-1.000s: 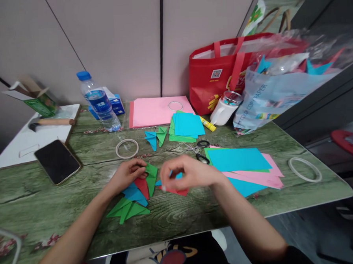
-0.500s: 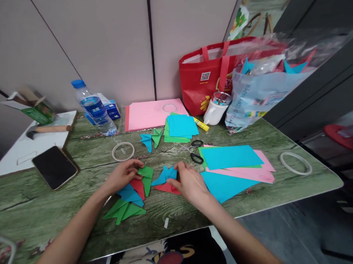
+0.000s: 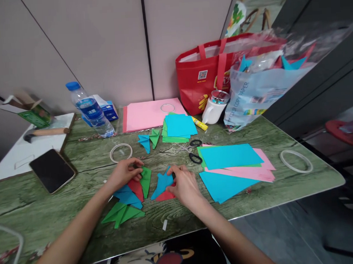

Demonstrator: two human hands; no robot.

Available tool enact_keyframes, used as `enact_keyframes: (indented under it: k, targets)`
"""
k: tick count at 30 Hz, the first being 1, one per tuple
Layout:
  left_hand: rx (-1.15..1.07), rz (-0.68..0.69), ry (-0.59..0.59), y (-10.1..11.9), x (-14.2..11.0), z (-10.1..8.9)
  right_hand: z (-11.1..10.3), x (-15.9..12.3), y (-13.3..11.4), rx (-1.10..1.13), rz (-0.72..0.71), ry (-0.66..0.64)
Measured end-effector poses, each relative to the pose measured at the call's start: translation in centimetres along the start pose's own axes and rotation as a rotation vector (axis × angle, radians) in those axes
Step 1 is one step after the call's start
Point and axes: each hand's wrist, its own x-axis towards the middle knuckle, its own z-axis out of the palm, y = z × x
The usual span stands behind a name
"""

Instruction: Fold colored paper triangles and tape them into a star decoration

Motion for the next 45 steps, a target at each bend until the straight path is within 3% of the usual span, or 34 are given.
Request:
enact_keyframes:
  k: [4,10,12,16,20,24,30,38,45]
  targets:
    - [0.067,0.042,0.036,-0.1,0.0,0.4,-0.3,0.1,-0.6,0.034,-0.008,-0.050]
    - [0.035,0.008,-0.019,0.0,-0.5,0.0,-0.9,0.7,-0.3,0.160,-0.194,0.027]
    - [0.107,0.072,-0.006,0.0,-0.5,-0.1,-1.0,1.3,0.0,0.225,-0.210,0.005]
    - [0.362,0.263,0.069,-0.1,-0.6,-0.3,-0.6,2.8,0.4,0.329,-0.202,-0.111]
    - [0.374,0.253,0.025,0.1,-0.9,-0.6,-0.5,3.7,0.4,0.423,-0.190,-0.263]
    - [0.377,0.285,-0.039,0.3,-0.9,-1.0,-0.7,3.9,0.3,0.431,-0.233,-0.312]
    - [0.394,0.355,-0.107,0.4,-0.7,-1.3,0.1,4.2,0.5,0.353,-0.220,-0.240]
    - [0.530,0.532,-0.050,-0.3,-0.2,-0.9,0.0,4.2,-0.2,0.276,-0.223,-0.214]
    - [0.536,0.578,-0.015,-0.7,-0.1,-0.6,-0.1,4.2,-0.7,0.239,-0.265,-0.214]
